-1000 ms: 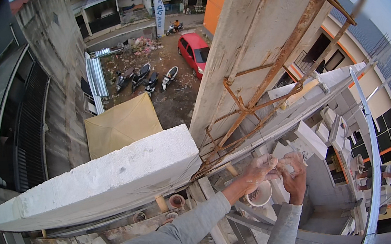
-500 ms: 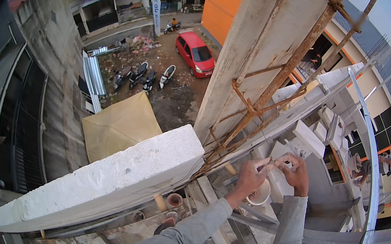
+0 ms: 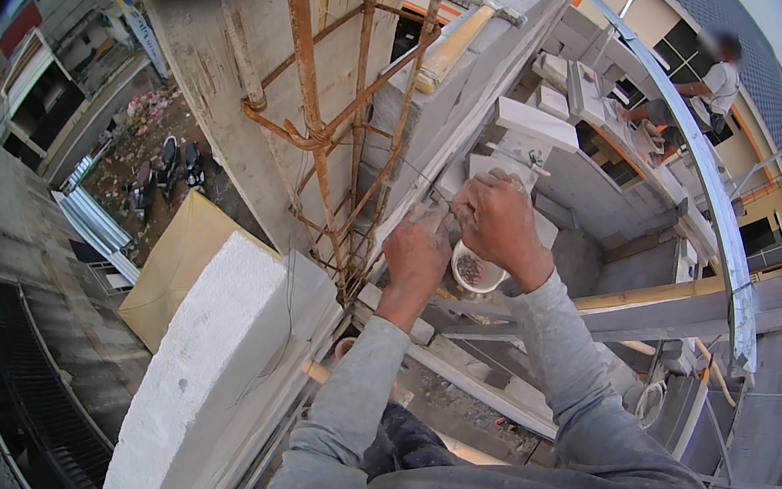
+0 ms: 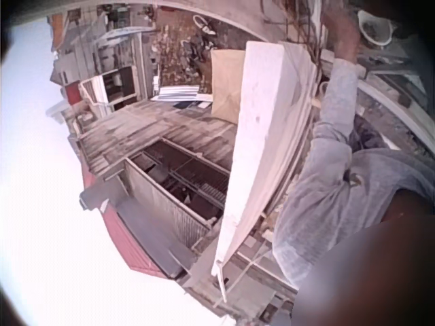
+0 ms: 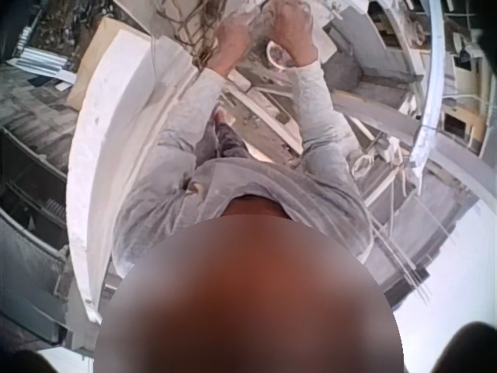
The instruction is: The person secures rebar to a concrete wall using wire ties and a hammer. They repeatedly bend and twist wire around the rebar, then hammer the wire to tighten it. The person also picks up a bucket and moves it on the scaffolding.
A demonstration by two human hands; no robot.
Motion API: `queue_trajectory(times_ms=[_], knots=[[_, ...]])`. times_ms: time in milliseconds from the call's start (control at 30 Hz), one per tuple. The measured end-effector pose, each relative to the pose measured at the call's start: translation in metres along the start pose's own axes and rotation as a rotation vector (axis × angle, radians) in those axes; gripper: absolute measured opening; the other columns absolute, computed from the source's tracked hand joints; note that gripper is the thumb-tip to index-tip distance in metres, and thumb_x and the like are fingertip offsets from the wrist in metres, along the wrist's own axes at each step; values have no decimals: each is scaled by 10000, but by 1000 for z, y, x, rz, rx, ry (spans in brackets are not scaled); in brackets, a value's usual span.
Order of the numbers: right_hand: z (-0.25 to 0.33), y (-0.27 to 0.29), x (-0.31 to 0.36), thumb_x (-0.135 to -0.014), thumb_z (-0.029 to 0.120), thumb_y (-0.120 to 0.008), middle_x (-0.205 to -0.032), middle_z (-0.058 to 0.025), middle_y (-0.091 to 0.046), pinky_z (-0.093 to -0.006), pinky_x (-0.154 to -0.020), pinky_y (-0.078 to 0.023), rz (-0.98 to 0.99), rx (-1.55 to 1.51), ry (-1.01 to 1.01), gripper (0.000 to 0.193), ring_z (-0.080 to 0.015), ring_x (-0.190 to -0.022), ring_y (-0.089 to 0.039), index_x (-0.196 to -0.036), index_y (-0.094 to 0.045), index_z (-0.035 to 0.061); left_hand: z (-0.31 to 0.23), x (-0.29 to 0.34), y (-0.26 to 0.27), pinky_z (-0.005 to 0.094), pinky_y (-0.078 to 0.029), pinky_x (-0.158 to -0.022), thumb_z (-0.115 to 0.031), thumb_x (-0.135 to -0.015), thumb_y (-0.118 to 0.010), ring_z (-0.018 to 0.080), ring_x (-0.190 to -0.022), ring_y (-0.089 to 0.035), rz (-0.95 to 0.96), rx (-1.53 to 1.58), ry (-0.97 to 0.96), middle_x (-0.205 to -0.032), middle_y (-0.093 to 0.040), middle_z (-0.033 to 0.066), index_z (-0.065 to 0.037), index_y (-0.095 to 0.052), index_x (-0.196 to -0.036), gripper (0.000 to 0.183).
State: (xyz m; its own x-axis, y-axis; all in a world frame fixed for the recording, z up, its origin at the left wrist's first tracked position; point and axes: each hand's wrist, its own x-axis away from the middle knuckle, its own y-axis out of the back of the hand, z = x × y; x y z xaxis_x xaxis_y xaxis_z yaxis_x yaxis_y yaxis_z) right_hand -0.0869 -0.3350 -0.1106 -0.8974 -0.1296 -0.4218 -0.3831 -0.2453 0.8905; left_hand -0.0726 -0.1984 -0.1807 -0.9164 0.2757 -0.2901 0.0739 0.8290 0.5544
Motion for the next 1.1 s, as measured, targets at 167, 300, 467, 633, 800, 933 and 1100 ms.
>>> queue_trajectory(times_ms=[167,300,467,633,800,933,1100], knots=[[11,-23,38,-758,4,-718,-844,-117,-616,-442,-742,-475,-369,-201,-34,124,-357,-812,-587,-848,-659,65,-1,-9,-10,436,-520,-774,-112,-881,-661,344,-891,-678,-39,313,-5,-925,-693,161,-12,-730,-1060,216],[-10,-34,41,-747,-17,-743,-849,-124,-613,-438,-724,-468,-383,-223,-22,159,-356,-814,-586,-871,-665,43,5,-20,-12,366,-503,-761,-178,-944,-659,247,-882,-674,37,691,88,-940,-713,181,65,-715,-1033,264],[-23,-45,40,-725,-20,-757,-866,-122,-629,-431,-719,-476,-420,-311,-8,184,-353,-818,-599,-883,-686,40,3,-37,-14,337,-498,-729,-243,-968,-671,200,-829,-673,175,752,421,-865,-726,181,87,-718,-998,334],[-43,-51,37,-718,-19,-744,-894,-117,-667,-392,-726,-481,-397,-361,17,152,-318,-829,-624,-854,-704,37,-2,-45,-22,370,-502,-690,-225,-932,-708,203,-727,-692,65,572,236,-810,-733,186,56,-737,-966,285],[-63,-31,-4,-813,115,-727,-800,-100,-660,-373,-710,-500,-415,-443,-213,78,-297,-746,-624,-848,-722,45,3,-59,-35,325,-538,-772,-220,-890,-756,203,-844,-714,-84,416,-1,-937,-758,183,33,-755,-1040,295],[-65,-4,-112,-893,482,-700,-864,-162,-724,-432,-780,-535,-476,-284,-482,476,-332,-849,-706,-999,-732,19,8,-66,-51,337,-551,-795,-150,-849,-781,256,-864,-732,-136,465,8,-978,-762,173,23,-763,-1011,238],[-46,13,-203,-793,515,-779,-1122,-238,-699,-432,-922,-541,-10,-131,-649,779,-373,-1057,-684,-1210,-588,-115,22,-74,-53,375,-546,-802,-80,-835,-756,308,-874,-712,-168,324,-163,-959,-741,157,4,-741,-916,118]])
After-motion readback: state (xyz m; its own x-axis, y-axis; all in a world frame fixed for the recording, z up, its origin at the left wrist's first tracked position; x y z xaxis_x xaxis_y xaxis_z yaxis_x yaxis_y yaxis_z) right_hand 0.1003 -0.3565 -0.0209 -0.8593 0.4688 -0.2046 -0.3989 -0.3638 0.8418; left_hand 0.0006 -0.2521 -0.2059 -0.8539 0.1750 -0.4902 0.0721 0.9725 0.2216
